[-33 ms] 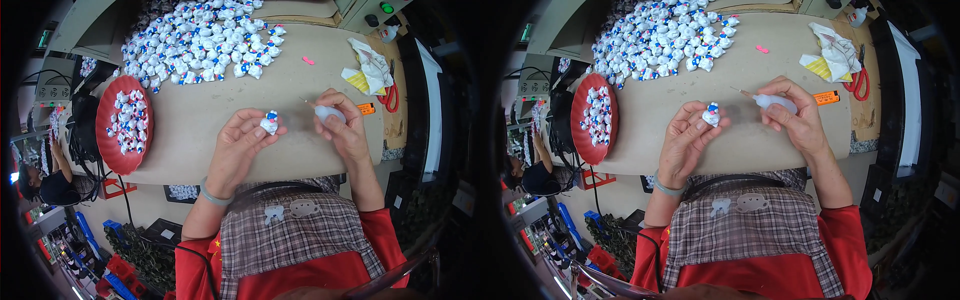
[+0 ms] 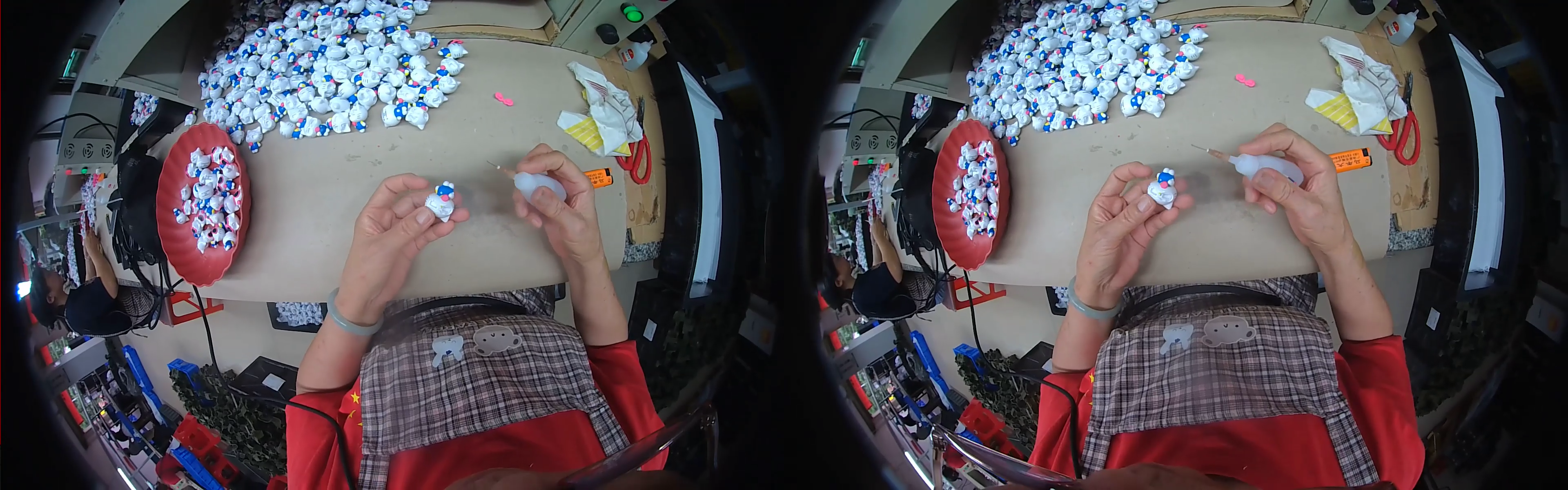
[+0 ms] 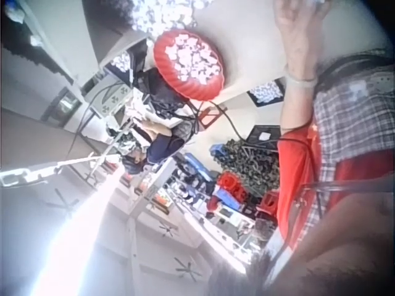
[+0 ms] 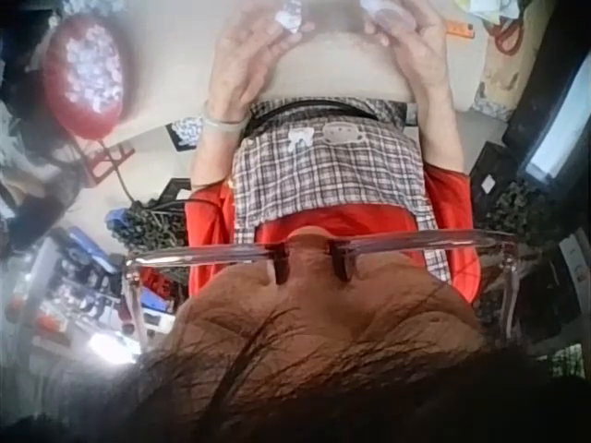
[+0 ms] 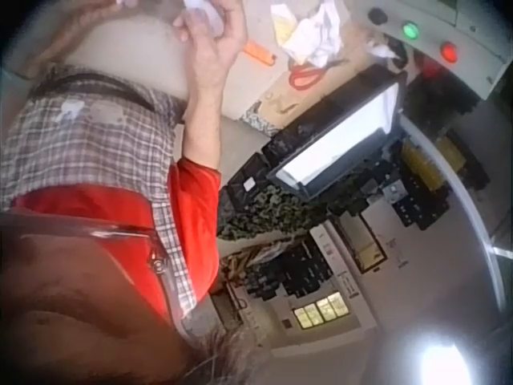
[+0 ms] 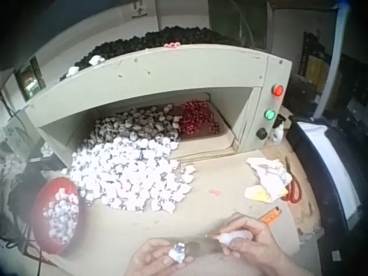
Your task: The person assembles plastic figurines by gluing pink bows onto cat heads with a glue bottle.
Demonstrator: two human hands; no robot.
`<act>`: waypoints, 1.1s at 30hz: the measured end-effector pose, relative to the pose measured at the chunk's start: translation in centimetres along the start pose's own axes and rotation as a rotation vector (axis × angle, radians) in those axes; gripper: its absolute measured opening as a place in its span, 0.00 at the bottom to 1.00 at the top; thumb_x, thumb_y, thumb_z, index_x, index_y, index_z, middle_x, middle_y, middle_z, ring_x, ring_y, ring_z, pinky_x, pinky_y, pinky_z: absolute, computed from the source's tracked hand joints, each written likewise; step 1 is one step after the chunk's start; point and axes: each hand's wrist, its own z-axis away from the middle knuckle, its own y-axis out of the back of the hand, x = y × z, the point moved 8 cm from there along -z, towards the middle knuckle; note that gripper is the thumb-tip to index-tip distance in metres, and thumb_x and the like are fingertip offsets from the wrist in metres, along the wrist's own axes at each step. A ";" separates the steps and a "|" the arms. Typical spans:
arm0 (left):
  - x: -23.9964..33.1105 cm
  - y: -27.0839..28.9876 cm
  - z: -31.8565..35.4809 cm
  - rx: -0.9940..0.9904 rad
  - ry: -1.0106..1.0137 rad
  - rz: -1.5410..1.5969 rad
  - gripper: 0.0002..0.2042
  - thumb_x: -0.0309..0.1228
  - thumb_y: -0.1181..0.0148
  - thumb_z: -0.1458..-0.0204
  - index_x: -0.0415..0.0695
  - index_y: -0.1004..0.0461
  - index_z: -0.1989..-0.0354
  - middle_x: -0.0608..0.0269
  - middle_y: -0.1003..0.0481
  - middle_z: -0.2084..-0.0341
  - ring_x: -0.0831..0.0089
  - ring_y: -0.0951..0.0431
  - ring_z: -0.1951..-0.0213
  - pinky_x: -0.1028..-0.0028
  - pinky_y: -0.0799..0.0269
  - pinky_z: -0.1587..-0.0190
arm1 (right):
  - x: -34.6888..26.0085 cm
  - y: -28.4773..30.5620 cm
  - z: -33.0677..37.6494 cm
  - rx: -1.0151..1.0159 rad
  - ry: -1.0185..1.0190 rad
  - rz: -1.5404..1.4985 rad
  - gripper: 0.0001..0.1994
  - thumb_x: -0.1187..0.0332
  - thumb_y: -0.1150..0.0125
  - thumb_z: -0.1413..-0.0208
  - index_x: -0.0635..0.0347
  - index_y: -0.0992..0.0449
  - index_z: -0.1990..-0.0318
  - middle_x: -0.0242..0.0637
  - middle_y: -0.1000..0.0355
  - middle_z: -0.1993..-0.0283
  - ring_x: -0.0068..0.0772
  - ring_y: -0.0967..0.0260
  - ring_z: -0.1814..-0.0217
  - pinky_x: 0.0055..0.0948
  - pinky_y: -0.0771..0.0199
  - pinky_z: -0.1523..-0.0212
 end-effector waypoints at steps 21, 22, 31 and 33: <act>0.8 -0.4 0.2 -0.053 -0.133 -0.261 0.15 0.22 0.48 0.45 0.35 0.33 0.49 0.45 0.26 0.57 0.67 0.22 0.60 0.76 0.26 0.60 | -0.6 1.1 0.1 0.215 -0.009 -0.005 0.17 0.75 0.38 0.48 0.66 0.34 0.52 0.38 0.28 0.70 0.19 0.32 0.75 0.15 0.37 0.79; 0.8 -0.4 0.2 -0.053 -0.132 -0.258 0.14 0.23 0.48 0.44 0.35 0.33 0.49 0.45 0.26 0.57 0.66 0.22 0.59 0.76 0.26 0.60 | -0.9 0.9 0.0 0.224 -0.003 0.003 0.16 0.75 0.38 0.47 0.67 0.34 0.52 0.38 0.27 0.70 0.19 0.32 0.75 0.15 0.36 0.79; 0.8 -0.1 0.4 -0.030 -0.159 -0.246 0.16 0.26 0.45 0.44 0.35 0.32 0.48 0.46 0.25 0.57 0.65 0.22 0.59 0.76 0.25 0.60 | -1.9 0.5 0.5 0.231 0.042 0.165 0.16 0.71 0.41 0.44 0.65 0.34 0.49 0.40 0.27 0.66 0.18 0.31 0.75 0.13 0.36 0.77; 0.8 -0.2 0.3 -0.033 -0.164 -0.243 0.16 0.26 0.45 0.44 0.35 0.32 0.49 0.46 0.25 0.57 0.65 0.22 0.59 0.75 0.25 0.59 | -2.2 0.2 0.7 0.234 0.069 0.186 0.16 0.70 0.42 0.43 0.65 0.34 0.49 0.40 0.27 0.65 0.18 0.31 0.74 0.13 0.36 0.77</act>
